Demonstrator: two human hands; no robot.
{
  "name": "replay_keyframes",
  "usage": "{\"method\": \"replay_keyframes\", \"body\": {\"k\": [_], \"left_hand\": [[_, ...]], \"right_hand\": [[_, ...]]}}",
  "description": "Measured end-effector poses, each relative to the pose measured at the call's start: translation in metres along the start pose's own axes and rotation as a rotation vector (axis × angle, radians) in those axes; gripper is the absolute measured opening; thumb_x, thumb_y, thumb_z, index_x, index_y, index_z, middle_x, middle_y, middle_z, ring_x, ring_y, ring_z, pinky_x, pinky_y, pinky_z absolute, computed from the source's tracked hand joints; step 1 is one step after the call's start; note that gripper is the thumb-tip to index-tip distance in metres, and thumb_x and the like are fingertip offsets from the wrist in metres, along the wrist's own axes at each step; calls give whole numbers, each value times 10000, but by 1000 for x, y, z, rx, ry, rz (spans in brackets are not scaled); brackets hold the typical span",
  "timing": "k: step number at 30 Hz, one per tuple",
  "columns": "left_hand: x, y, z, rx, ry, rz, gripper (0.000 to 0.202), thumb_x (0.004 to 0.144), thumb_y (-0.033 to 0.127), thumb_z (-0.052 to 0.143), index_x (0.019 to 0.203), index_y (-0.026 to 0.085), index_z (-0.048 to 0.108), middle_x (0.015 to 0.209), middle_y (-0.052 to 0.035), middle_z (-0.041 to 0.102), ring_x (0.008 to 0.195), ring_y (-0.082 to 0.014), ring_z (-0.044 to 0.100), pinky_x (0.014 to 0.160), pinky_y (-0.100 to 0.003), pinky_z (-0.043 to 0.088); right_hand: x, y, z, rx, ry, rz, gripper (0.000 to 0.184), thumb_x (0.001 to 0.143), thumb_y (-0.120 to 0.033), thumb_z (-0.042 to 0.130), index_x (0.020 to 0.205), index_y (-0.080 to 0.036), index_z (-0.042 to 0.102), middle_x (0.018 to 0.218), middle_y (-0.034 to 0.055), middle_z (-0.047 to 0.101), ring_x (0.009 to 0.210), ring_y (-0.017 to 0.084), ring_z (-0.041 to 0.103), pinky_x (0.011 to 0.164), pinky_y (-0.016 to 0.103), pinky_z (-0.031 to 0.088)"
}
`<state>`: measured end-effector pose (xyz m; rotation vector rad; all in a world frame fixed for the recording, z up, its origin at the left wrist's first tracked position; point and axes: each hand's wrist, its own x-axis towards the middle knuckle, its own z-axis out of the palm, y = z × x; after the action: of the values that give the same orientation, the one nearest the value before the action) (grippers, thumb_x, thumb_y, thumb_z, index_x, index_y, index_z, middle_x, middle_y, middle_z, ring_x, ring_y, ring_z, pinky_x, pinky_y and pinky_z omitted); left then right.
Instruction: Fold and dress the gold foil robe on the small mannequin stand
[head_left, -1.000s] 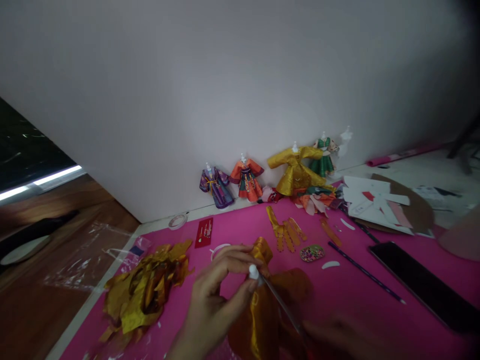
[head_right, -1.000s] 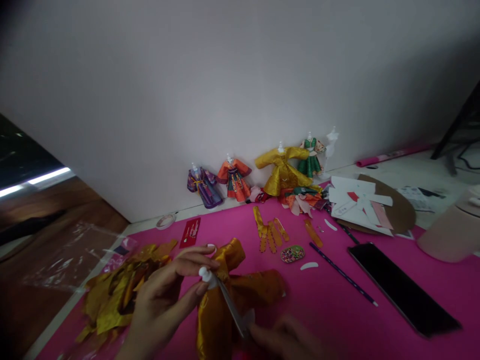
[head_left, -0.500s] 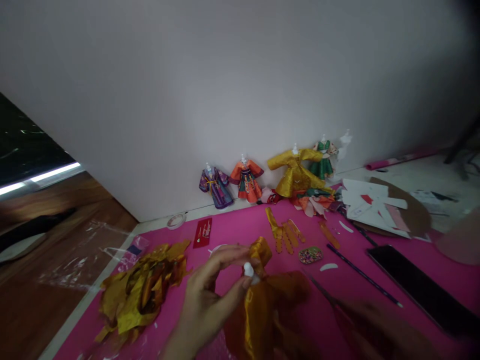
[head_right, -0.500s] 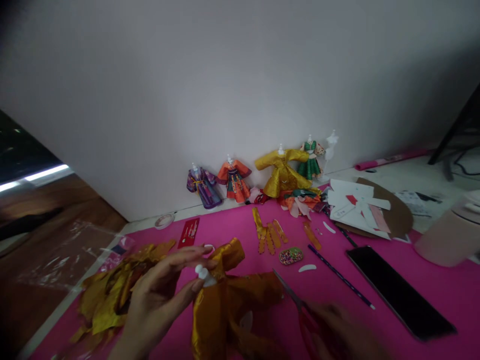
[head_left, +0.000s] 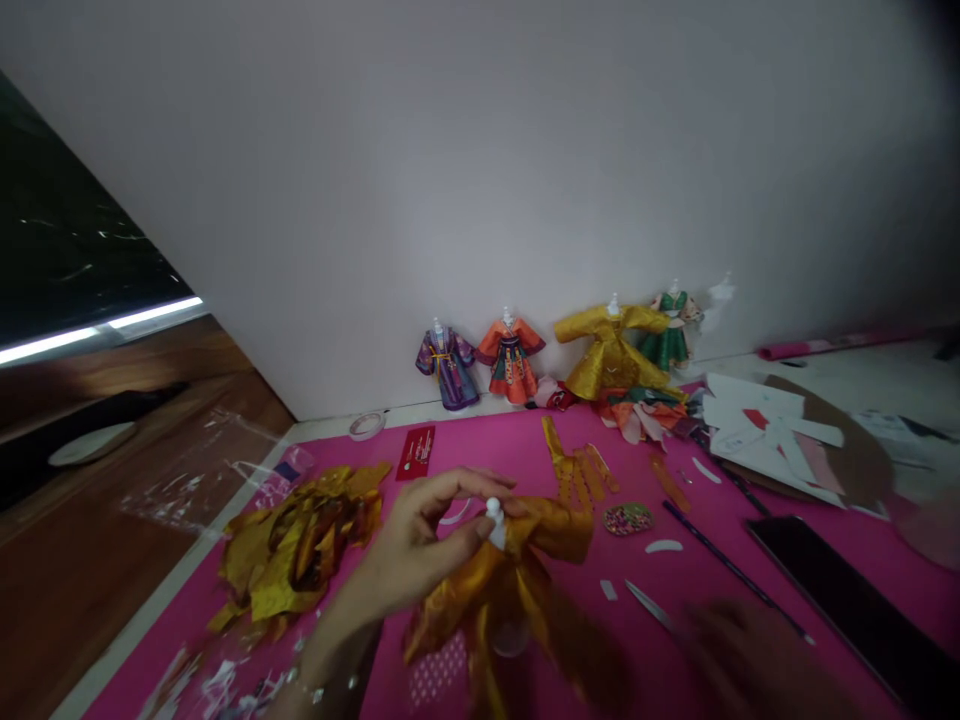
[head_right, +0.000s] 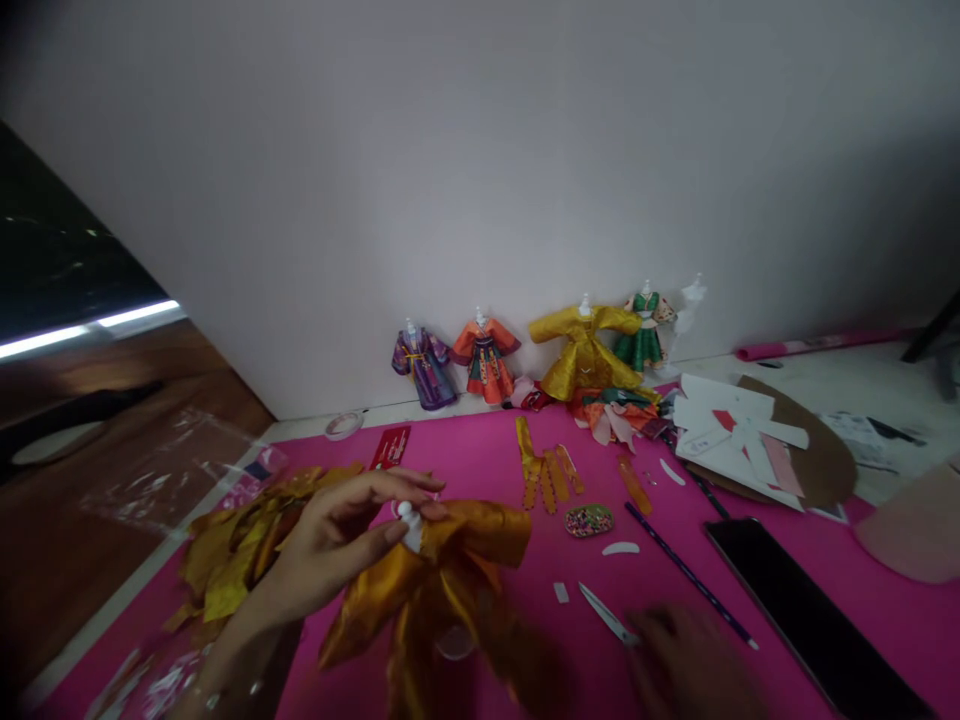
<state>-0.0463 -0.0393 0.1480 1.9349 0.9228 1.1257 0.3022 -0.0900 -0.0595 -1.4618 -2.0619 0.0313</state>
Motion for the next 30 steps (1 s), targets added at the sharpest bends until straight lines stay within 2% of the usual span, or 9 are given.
{"method": "replay_keyframes", "body": {"k": [2,5,8,10,12,18,25,30], "left_hand": [[1,1,-1,-26,-13,-9,198,889,105,640,1000,225,751,996,-60,816,1114,-225,712,991,-371,547],[-1,3,-2,-30,0,-19,227,883,105,640,1032,224,763,1118,-78,794,1102,-216,720,971,-345,557],[-7,5,-5,14,34,-30,256,881,126,649,1080,235,768,1177,-83,779,1133,-212,708,984,-331,546],[-12,5,-9,28,57,-46,271,888,148,655,1112,257,762,1195,-68,775,1146,-203,700,986,-315,539],[-18,4,-14,26,77,-78,258,896,180,659,1115,269,762,1202,-56,772,1149,-204,695,992,-308,530],[-30,-3,-25,1,141,-161,204,915,269,667,1099,281,754,1177,-27,766,1130,-197,678,988,-287,502],[-37,-7,-22,62,174,-172,162,850,234,723,1010,231,749,1044,-44,763,999,-205,695,916,-324,497],[-35,-5,-15,57,204,-159,126,810,220,747,934,197,751,949,-45,767,913,-194,700,854,-308,511]], "right_hand": [[34,-30,-20,91,136,3,242,902,-371,574,942,-243,774,931,95,768,830,267,740,710,384,614],[86,-76,-45,284,187,-70,199,925,-373,585,961,-260,745,990,70,758,932,250,726,804,378,601],[129,-111,-58,495,33,-97,187,950,-314,574,1038,-260,731,1114,60,732,1040,230,691,900,379,565],[149,-127,-61,638,-64,-139,202,955,-318,579,1090,-260,717,1159,53,720,1144,237,651,967,401,530],[163,-141,-60,753,-133,-171,226,949,-329,595,1126,-255,713,1172,53,722,1147,237,651,984,414,519],[182,-167,-59,925,-265,-232,226,900,-309,658,1091,-231,750,1130,60,752,1081,212,688,965,348,531],[185,-170,-56,871,-314,-172,195,855,-316,691,1013,-232,768,1037,44,756,976,199,701,896,349,530],[186,-173,-53,814,-335,-170,149,830,-264,698,964,-240,761,955,14,750,903,184,695,840,344,505]]}}
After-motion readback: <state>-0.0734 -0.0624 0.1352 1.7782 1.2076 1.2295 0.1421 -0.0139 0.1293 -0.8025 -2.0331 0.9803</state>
